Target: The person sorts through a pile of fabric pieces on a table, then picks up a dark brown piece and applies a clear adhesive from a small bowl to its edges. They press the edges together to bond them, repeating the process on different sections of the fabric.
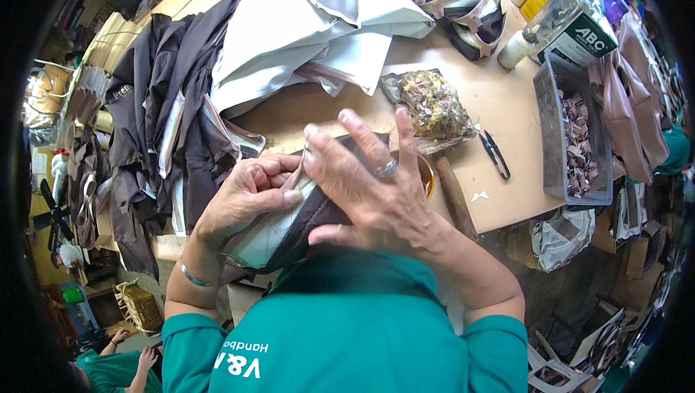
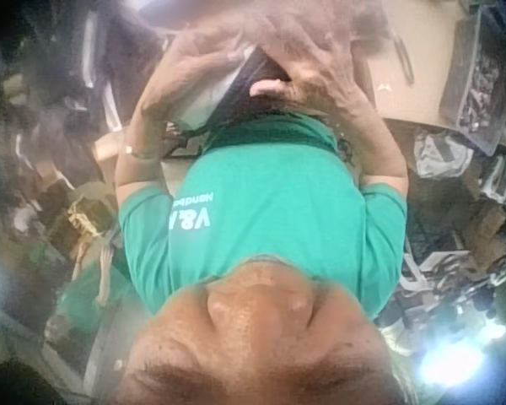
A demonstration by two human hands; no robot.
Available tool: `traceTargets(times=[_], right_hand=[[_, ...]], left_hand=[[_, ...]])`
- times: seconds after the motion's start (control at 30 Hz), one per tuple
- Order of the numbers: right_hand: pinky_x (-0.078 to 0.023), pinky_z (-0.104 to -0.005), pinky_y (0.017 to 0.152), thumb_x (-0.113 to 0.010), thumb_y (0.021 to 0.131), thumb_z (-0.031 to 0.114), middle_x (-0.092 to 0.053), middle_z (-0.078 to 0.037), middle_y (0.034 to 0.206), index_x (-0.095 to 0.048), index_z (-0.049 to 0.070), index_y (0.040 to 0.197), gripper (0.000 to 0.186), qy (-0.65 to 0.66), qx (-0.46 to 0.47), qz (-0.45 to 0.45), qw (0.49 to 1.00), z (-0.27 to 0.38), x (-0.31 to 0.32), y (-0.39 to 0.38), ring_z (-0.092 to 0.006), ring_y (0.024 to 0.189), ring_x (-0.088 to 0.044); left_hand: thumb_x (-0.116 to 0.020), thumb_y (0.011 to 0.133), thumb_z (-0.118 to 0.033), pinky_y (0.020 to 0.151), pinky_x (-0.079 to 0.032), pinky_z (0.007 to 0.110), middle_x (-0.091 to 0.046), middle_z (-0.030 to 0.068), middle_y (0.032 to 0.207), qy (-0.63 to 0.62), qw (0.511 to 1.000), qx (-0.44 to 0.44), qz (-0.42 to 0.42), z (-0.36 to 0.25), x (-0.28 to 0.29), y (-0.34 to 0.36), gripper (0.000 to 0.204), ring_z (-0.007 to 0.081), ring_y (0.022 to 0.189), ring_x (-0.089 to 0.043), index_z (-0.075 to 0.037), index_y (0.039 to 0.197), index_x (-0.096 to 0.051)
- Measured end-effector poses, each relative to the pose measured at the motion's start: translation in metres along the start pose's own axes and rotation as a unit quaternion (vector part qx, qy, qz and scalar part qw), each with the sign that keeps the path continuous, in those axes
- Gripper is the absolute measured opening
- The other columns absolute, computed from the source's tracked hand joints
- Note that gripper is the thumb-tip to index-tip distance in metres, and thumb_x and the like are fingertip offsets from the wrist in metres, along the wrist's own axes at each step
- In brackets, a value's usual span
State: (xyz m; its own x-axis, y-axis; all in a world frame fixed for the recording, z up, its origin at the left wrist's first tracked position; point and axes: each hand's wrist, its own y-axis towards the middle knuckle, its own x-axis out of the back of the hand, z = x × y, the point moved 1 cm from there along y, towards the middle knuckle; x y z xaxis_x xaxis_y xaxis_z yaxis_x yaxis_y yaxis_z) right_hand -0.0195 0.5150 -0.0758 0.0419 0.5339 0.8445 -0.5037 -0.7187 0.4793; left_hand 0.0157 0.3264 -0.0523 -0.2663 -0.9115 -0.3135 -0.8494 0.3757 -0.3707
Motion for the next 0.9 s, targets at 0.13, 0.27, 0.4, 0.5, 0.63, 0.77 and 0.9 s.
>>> traceTargets(times=[0.13, 0.27, 0.4, 0.5, 0.63, 0.77, 0.9], right_hand=[[-0.004, -0.0602, 0.101, -0.044, 0.074, 0.063, -0.042, -0.007, 0.128, -0.058, 0.009, 0.102, 0.062, -0.024, -0.021, -0.006, 0.999, 0.001, 0.005, 0.006, -0.0297, 0.124, -0.029], [-0.005, -0.0608, 0.101, -0.045, 0.073, 0.063, -0.043, -0.008, 0.127, -0.058, 0.01, 0.102, 0.061, 0.013, 0.024, -0.005, 1.0, 0.003, -0.007, 0.003, -0.0291, 0.123, -0.032], [-0.003, -0.0613, 0.101, -0.044, 0.074, 0.063, -0.043, -0.007, 0.128, -0.058, 0.012, 0.103, 0.061, 0.054, 0.017, -0.036, 0.998, 0.007, -0.007, -0.006, -0.0291, 0.123, -0.032], [-0.001, -0.0621, 0.101, -0.045, 0.072, 0.064, -0.04, -0.007, 0.13, -0.058, 0.013, 0.105, 0.062, 0.034, 0.013, -0.005, 0.999, 0.003, -0.014, 0.001, -0.0288, 0.125, -0.028], [-0.002, -0.0608, 0.101, -0.048, 0.069, 0.065, -0.038, -0.008, 0.131, -0.059, 0.012, 0.103, 0.064, 0.027, -0.01, 0.011, 1.0, -0.009, -0.016, 0.008, -0.0302, 0.124, -0.028], [-0.005, -0.0594, 0.101, -0.045, 0.068, 0.069, -0.039, -0.009, 0.13, -0.059, 0.011, 0.102, 0.068, -0.028, -0.029, 0.032, 0.999, -0.015, -0.019, 0.013, -0.0305, 0.121, -0.031], [-0.005, -0.0584, 0.102, -0.035, 0.071, 0.072, -0.04, -0.01, 0.129, -0.059, 0.013, 0.104, 0.072, -0.056, -0.005, -0.022, 0.998, -0.008, -0.011, 0.01, -0.0303, 0.122, -0.032]], left_hand=[[-0.057, 0.082, -0.006, 0.072, -0.045, 0.02, -0.059, 0.0064, 0.1, -0.03, 0.999, 0.027, 0.001, 0.008, 0.006, -0.005, 0.043, 0.0065, 0.083, -0.056, 0.005, 0.12, -0.042], [-0.057, 0.081, -0.006, 0.073, -0.046, 0.02, -0.059, 0.0073, 0.1, -0.036, 0.999, 0.026, -0.012, 0.009, 0.007, -0.006, 0.043, 0.0077, 0.083, -0.056, 0.006, 0.12, -0.042], [-0.057, 0.082, -0.006, 0.074, -0.046, 0.021, -0.059, 0.0074, 0.102, -0.072, 0.997, 0.022, -0.01, 0.01, 0.007, -0.006, 0.043, 0.0079, 0.085, -0.057, 0.006, 0.12, -0.041], [-0.056, 0.082, -0.005, 0.073, -0.047, 0.021, -0.058, 0.0077, 0.102, -0.048, 0.998, 0.021, -0.017, 0.013, 0.006, -0.005, 0.042, 0.0087, 0.084, -0.057, 0.006, 0.12, -0.041], [-0.057, 0.081, -0.005, 0.071, -0.047, 0.021, -0.058, 0.0074, 0.101, -0.053, 0.998, 0.01, -0.018, 0.016, 0.007, -0.001, 0.042, 0.0082, 0.082, -0.057, 0.006, 0.119, -0.042], [-0.057, 0.081, -0.004, 0.071, -0.047, 0.021, -0.059, 0.0066, 0.099, -0.041, 0.999, 0.022, -0.023, 0.021, 0.014, -0.001, 0.042, 0.0084, 0.081, -0.057, 0.006, 0.119, -0.042], [-0.057, 0.079, -0.003, 0.072, -0.045, 0.021, -0.058, 0.0057, 0.098, 0.011, 1.0, 0.004, -0.015, 0.029, 0.017, 0.002, 0.043, 0.0076, 0.083, -0.054, 0.004, 0.119, -0.044]])
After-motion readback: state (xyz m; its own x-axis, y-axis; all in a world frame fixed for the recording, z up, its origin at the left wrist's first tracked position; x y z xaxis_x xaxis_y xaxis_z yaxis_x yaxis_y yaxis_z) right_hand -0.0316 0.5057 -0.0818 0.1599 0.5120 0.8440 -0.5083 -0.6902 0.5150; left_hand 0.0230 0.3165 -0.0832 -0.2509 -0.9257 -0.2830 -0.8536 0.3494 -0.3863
